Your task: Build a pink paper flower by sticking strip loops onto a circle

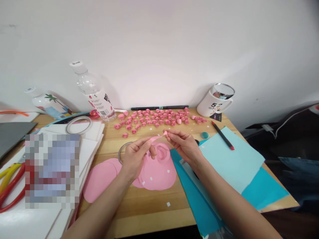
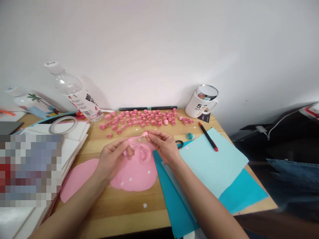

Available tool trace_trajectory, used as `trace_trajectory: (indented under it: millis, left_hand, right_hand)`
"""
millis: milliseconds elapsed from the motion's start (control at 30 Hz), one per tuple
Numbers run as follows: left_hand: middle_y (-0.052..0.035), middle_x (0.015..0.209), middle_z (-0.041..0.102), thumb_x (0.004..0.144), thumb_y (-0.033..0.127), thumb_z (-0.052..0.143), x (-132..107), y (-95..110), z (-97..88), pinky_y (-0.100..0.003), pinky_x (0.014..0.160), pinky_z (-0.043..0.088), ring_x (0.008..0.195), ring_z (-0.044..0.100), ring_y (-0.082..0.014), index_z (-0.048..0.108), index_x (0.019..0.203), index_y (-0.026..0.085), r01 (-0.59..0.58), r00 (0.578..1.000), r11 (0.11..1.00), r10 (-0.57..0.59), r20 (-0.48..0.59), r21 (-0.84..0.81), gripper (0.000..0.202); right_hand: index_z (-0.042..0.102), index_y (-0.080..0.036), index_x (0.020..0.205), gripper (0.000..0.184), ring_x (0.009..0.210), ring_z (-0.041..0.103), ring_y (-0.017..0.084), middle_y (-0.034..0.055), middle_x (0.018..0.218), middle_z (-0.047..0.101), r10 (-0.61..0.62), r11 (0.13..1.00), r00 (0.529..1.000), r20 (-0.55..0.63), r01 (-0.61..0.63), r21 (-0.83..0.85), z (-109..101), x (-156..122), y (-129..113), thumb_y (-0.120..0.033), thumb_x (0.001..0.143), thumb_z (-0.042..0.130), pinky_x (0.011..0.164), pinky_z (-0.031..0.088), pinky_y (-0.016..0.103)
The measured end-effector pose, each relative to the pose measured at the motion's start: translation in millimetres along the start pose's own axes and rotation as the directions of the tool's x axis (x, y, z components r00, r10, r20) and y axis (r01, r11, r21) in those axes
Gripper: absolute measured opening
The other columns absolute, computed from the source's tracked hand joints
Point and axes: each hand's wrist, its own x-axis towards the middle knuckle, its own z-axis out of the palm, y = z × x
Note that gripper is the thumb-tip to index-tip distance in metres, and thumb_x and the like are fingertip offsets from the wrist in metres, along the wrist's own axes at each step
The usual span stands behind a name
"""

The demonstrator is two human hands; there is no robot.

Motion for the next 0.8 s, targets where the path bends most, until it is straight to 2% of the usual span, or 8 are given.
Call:
trace_trajectory:
  millis: [167, 300, 367, 433, 533, 600, 700, 800]
  left_hand:
    - [0.0005, 0.052, 0.061, 0.078, 0.026, 0.060, -2, 1, 2.8, -0.026, 0.059, 0.042, 0.048, 0.052, -0.0102, 0.068, 0.082, 0.013, 0.004, 1.000, 0.999, -0.004, -0.006, 0.035, 0.016]
    - [-0.0005, 0.055, 0.063, 0.079, 0.025, 0.059, -7, 2, 4.9, -0.028, 0.062, 0.045, 0.052, 0.056, -0.0120, 0.068, 0.093, 0.014, -0.014, 0.998, 0.996, 0.008, 0.069, 0.090, 0.020]
    - [-0.0008, 0.055, 0.063, 0.080, 0.025, 0.058, -8, 3, 5.3, -0.030, 0.064, 0.047, 0.054, 0.058, -0.0129, 0.067, 0.098, 0.014, -0.021, 0.991, 0.999, 0.015, 0.130, 0.049, 0.023]
    - [-0.0006, 0.054, 0.062, 0.079, 0.026, 0.059, -7, 6, 5.0, -0.032, 0.064, 0.048, 0.053, 0.058, -0.0133, 0.065, 0.103, 0.014, 0.020, 0.982, 0.998, -0.009, 0.188, -0.055, 0.027]
    - [-0.0010, 0.059, 0.062, 0.076, 0.027, 0.062, -5, 9, 3.1, -0.030, 0.055, 0.051, 0.052, 0.057, -0.0128, 0.064, 0.101, 0.014, 0.149, 0.976, 0.969, -0.113, 0.189, -0.195, 0.028]
    - [-0.0023, 0.064, 0.062, 0.075, 0.026, 0.063, -2, 9, 1.7, -0.028, 0.050, 0.051, 0.053, 0.058, -0.0125, 0.066, 0.091, 0.012, 0.219, 0.971, 0.954, -0.192, 0.144, -0.205, 0.022]
    - [-0.0046, 0.070, 0.065, 0.073, 0.026, 0.065, -1, 3, 1.1, -0.030, 0.053, 0.054, 0.055, 0.060, -0.0135, 0.064, 0.080, 0.011, 0.271, 0.959, 0.956, -0.258, 0.117, -0.111, 0.016]
    - [-0.0065, 0.078, 0.069, 0.069, 0.027, 0.069, -2, -3, 2.3, -0.031, 0.056, 0.055, 0.059, 0.063, -0.0151, 0.065, 0.086, 0.012, 0.235, 0.968, 0.970, -0.239, 0.073, 0.054, 0.022]
  right_hand:
    - [0.069, -0.020, 0.068, 0.018, 0.066, 0.063, 0.009, -0.0012, 0.072, 0.071, 0.006, 1.000, 1.000, -0.030, -0.005, 0.021, -2, 1, 1, -0.021, 0.054, 0.081, 0.064, 0.052, 0.018]
    - [0.066, -0.020, 0.064, 0.019, 0.056, 0.059, 0.007, -0.0035, 0.061, 0.066, 0.009, 1.000, 0.999, -0.044, -0.008, 0.011, 0, -1, 0, -0.022, 0.053, 0.082, 0.056, 0.050, 0.017]
    - [0.066, -0.019, 0.064, 0.019, 0.052, 0.057, 0.006, -0.0041, 0.058, 0.065, 0.010, 1.000, 1.000, -0.027, -0.010, 0.012, 1, -2, -1, -0.023, 0.053, 0.081, 0.054, 0.049, 0.016]
    - [0.066, -0.019, 0.064, 0.018, 0.051, 0.055, 0.005, -0.0036, 0.058, 0.065, 0.006, 1.000, 1.000, -0.001, -0.006, 0.008, 2, -3, -2, -0.023, 0.054, 0.081, 0.052, 0.047, 0.015]
    - [0.067, -0.019, 0.064, 0.017, 0.052, 0.054, 0.005, -0.0031, 0.061, 0.066, -0.006, 1.000, 1.000, 0.017, 0.006, 0.006, 1, -3, -2, -0.023, 0.054, 0.081, 0.052, 0.047, 0.015]
    - [0.068, -0.019, 0.064, 0.018, 0.053, 0.055, 0.005, -0.0031, 0.062, 0.066, 0.002, 1.000, 1.000, 0.014, -0.002, 0.004, 1, -2, -1, -0.023, 0.053, 0.081, 0.054, 0.047, 0.016]
    - [0.069, -0.019, 0.065, 0.018, 0.055, 0.056, 0.006, -0.0024, 0.063, 0.067, 0.033, 0.999, 0.999, 0.003, -0.033, -0.019, 0, -1, 1, -0.024, 0.053, 0.082, 0.057, 0.047, 0.018]
    - [0.070, -0.018, 0.065, 0.018, 0.057, 0.058, 0.008, -0.0012, 0.064, 0.068, 0.055, 0.997, 0.998, 0.016, -0.054, -0.046, 2, -2, 3, -0.025, 0.053, 0.081, 0.059, 0.048, 0.021]
